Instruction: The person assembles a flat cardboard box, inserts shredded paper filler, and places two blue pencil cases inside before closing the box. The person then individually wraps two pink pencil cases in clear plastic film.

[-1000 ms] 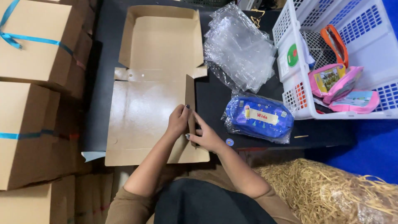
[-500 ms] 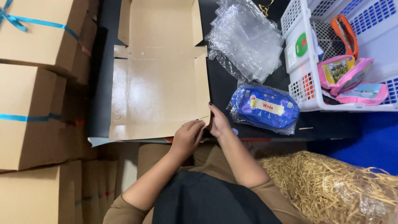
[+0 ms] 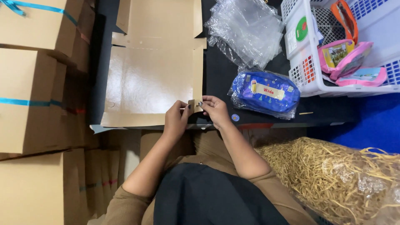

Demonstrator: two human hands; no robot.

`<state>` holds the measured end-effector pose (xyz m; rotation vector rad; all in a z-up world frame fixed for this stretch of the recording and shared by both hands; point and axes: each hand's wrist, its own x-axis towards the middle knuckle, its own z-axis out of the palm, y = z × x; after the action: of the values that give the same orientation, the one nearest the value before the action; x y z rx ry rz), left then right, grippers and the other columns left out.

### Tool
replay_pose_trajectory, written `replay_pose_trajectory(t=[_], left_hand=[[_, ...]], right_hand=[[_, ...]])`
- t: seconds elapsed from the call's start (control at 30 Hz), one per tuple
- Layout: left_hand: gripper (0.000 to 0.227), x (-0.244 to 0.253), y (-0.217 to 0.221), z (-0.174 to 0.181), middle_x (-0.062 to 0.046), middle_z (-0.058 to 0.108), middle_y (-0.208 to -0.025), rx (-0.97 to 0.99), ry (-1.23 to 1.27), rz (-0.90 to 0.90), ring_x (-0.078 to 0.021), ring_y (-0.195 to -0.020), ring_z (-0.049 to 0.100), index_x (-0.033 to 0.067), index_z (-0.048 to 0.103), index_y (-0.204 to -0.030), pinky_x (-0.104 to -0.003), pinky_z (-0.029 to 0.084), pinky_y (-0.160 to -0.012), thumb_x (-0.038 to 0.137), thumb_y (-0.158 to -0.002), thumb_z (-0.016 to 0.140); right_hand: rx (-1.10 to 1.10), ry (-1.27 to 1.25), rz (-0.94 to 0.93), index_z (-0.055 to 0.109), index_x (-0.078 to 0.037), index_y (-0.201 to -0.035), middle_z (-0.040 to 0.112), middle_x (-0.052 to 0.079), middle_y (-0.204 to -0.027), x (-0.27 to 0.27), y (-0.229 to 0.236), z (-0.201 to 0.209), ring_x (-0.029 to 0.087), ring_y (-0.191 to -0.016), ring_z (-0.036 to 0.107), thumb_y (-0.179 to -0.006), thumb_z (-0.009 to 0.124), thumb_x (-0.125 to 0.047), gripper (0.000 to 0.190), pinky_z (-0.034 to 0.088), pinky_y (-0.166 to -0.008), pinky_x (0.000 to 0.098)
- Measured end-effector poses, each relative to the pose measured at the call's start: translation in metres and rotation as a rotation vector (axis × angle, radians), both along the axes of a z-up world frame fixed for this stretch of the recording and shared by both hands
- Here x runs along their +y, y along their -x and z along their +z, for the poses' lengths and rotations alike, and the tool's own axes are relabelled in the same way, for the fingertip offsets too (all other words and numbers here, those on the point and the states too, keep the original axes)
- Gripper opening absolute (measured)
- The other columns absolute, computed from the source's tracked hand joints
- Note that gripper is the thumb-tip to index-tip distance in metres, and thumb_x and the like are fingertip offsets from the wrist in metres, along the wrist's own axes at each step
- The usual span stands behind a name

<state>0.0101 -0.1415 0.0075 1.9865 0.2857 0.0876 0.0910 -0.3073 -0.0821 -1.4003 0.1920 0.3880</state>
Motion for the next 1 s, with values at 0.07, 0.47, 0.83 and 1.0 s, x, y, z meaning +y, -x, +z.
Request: replay_pose_trajectory(t=[0.07,0.47,0.83,1.0], left_hand=[[0.015,0.000,0.000,0.010,-0.019,0.073,-0.099,0.036,0.044,-0.007,-0.0345,-0.095,0.075,0.0011,0.065,-0.102,-0.041,0.062,-0.066,0.016,-0.103,0.062],[0.011,-0.009,-0.002,0.030,-0.018,0.076,-0.098,0.108,0.034,-0.017,-0.0336,-0.096,0.075,0.0025,0.072,-0.101,-0.041,0.063,-0.076,0.012,-0.099,0.067],[0.012,-0.018,0.000,0.043,-0.023,0.073,-0.100,0.069,0.028,-0.034,-0.0399,-0.097,0.074,-0.0025,0.070,-0.100,-0.045,0.064,-0.078,0.009,-0.096,0.070],[0.013,-0.019,-0.004,0.038,-0.023,0.073,-0.101,0.069,0.019,-0.053,-0.0402,-0.098,0.074,-0.0026,0.070,-0.105,-0.045,0.064,-0.080,0.008,-0.100,0.065]], right_hand=[[-0.022,0.002,0.020,0.070,-0.004,-0.117,0.078,0.005,-0.092,0.003,0.008,0.005,0.007,-0.074,0.071,-0.084,0.087,-0.015,0.038,0.061,-0.058,0.0162],[-0.039,-0.068,-0.025,0.069,-0.005,-0.095,0.073,0.004,-0.074,0.011,0.026,0.004,0.007,-0.065,0.067,-0.080,0.088,-0.007,0.024,0.053,-0.052,0.0155],[-0.013,-0.083,-0.119,0.067,-0.005,-0.090,0.070,0.003,-0.070,0.010,0.028,0.005,0.008,-0.065,0.066,-0.074,0.082,0.002,0.023,0.053,-0.053,0.0162],[0.047,-0.155,-0.128,0.070,-0.008,-0.092,0.070,0.002,-0.071,0.006,0.027,0.005,0.005,-0.063,0.064,-0.077,0.086,-0.002,0.023,0.049,-0.053,0.0136]])
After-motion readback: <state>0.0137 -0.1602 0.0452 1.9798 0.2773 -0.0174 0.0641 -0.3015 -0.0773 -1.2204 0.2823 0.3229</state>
